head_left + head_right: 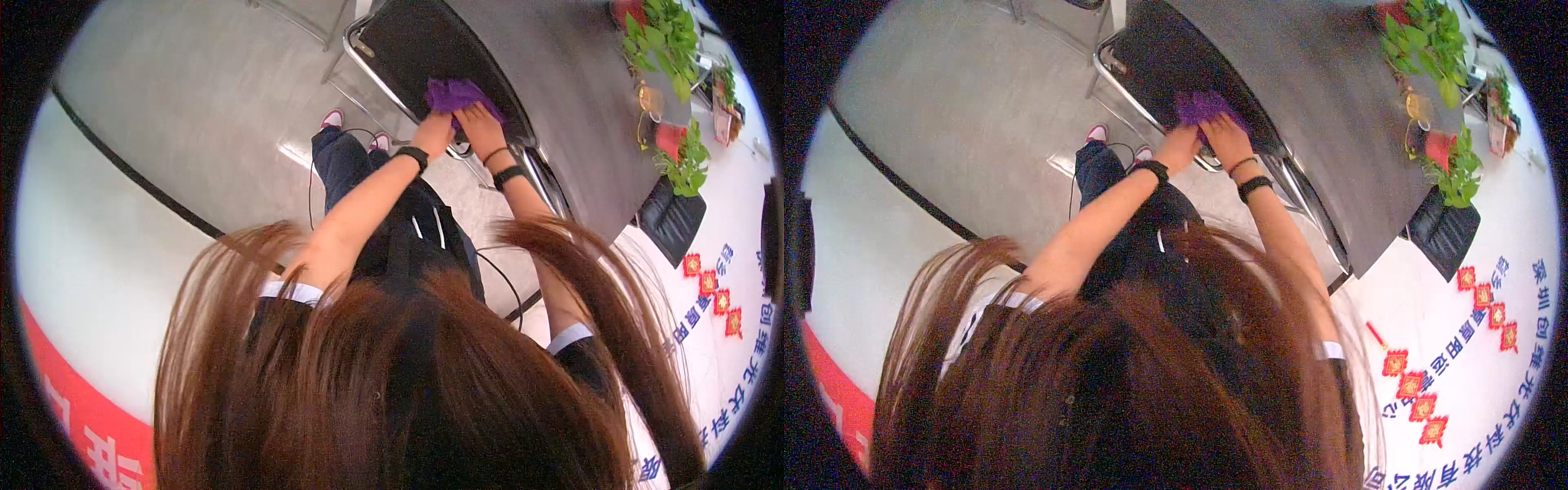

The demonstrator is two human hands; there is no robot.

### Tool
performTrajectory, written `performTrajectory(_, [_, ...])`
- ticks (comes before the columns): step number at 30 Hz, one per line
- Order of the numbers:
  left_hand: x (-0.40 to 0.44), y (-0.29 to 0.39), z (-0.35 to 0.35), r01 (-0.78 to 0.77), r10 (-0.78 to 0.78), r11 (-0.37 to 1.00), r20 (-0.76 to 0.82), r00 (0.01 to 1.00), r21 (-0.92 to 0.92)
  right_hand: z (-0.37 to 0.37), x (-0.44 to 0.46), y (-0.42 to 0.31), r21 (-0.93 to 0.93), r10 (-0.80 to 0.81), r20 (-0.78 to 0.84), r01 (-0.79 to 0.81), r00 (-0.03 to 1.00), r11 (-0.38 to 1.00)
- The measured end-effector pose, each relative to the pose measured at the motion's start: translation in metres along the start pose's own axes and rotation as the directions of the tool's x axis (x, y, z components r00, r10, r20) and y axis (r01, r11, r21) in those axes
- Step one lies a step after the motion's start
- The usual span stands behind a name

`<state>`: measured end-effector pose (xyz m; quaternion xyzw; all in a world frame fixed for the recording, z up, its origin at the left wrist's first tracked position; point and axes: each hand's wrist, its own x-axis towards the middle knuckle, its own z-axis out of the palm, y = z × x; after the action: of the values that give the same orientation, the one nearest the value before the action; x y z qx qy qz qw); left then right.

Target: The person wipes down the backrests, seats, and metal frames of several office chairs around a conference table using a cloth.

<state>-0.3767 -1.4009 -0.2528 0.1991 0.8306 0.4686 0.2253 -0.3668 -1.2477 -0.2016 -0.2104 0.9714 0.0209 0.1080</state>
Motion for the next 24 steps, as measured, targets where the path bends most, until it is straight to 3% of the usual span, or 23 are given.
performTrajectory(6, [0.021, 0.006, -0.067, -0.173, 0.166, 0.985, -0.261, 0.951, -0.002, -0.036, 0.06, -0.013, 0.048, 0.022, -0.25, -0.01, 0.968, 0.999])
performTrajectory(10, [0.018, 0.013, -0.051, -0.276, 0.244, 0.958, -0.281, 0.928, -0.081, -0.057, 0.048, -0.014, 0.079, 0.058, -0.292, -0.037, 0.955, 0.996])
performTrajectory(12, [0.012, 0.014, -0.04, -0.257, 0.245, 0.965, -0.162, 0.956, -0.055, -0.048, 0.027, -0.01, 0.101, 0.066, -0.264, -0.04, 0.962, 0.994])
performTrajectory(14, [0.007, 0.016, -0.034, -0.176, 0.177, 0.984, 0.089, 0.98, -0.021, -0.026, 0.001, -0.007, 0.076, 0.107, -0.167, -0.095, 0.98, 0.993])
performTrajectory(20, [0.003, 0.007, -0.022, -0.357, 0.32, 0.916, 0.201, 0.926, 0.185, 0.009, -0.031, -0.024, 0.107, 0.264, -0.079, -0.256, 0.961, 0.961])
performTrajectory(24, [0.009, -0.023, -0.039, -0.481, 0.394, 0.805, 0.294, 0.871, 0.348, 0.034, -0.012, -0.06, 0.299, 0.484, -0.149, -0.427, 0.862, 0.853])
